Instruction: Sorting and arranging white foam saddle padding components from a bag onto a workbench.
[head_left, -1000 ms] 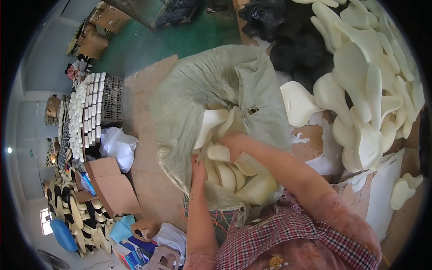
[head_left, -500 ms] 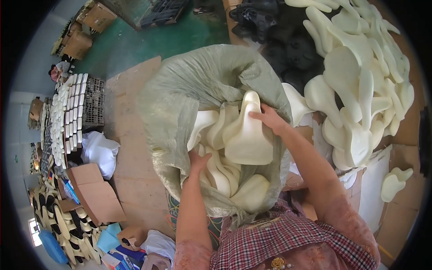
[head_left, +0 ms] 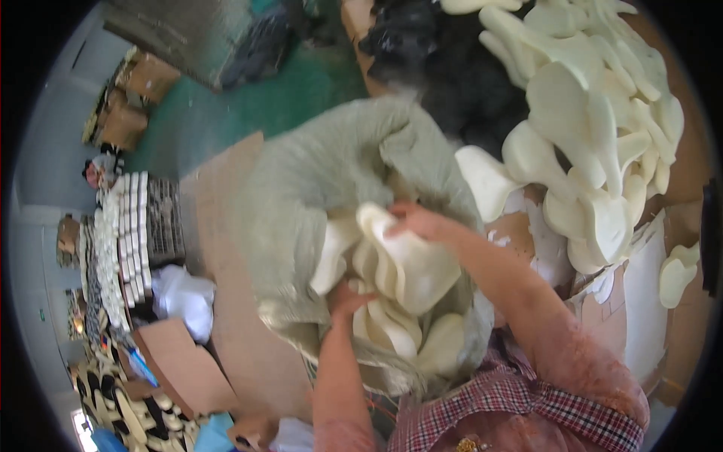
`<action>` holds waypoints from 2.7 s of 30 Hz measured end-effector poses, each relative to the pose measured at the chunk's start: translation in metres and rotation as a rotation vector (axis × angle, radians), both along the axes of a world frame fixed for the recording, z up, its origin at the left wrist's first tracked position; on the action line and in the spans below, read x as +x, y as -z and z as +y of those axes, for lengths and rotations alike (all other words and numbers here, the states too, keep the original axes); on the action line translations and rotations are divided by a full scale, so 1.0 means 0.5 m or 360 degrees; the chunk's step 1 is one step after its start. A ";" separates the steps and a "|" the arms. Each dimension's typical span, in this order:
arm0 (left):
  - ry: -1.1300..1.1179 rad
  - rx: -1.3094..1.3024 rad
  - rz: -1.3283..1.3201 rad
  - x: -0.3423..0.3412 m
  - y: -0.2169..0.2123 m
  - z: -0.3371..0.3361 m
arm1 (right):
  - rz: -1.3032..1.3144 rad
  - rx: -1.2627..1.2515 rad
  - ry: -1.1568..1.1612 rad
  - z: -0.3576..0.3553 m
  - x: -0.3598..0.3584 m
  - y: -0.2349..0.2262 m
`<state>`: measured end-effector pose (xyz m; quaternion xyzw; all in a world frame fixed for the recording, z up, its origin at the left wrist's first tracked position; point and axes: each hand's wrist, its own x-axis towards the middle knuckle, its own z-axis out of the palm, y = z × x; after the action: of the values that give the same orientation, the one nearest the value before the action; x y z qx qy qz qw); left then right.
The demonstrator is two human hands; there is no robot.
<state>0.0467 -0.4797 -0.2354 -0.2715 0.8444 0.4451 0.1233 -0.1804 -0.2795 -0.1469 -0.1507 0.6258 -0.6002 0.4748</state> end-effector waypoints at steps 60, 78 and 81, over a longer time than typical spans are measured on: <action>0.0292 0.1219 0.1113 -0.054 -0.772 0.633 | 0.1026 -0.0707 0.1805 1.051 0.323 -0.552; 0.1473 0.0749 0.0982 -0.177 -0.600 1.848 | 0.1214 0.1252 0.3047 2.072 0.660 -0.413; 0.1647 0.0246 0.0853 -0.167 -0.482 1.923 | 0.1753 0.1758 0.3223 2.107 0.678 -0.315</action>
<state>-0.0370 0.4816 0.0056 0.3077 0.8339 0.4405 0.1262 0.1584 0.7742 0.0104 0.3801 0.7391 -0.2122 -0.5141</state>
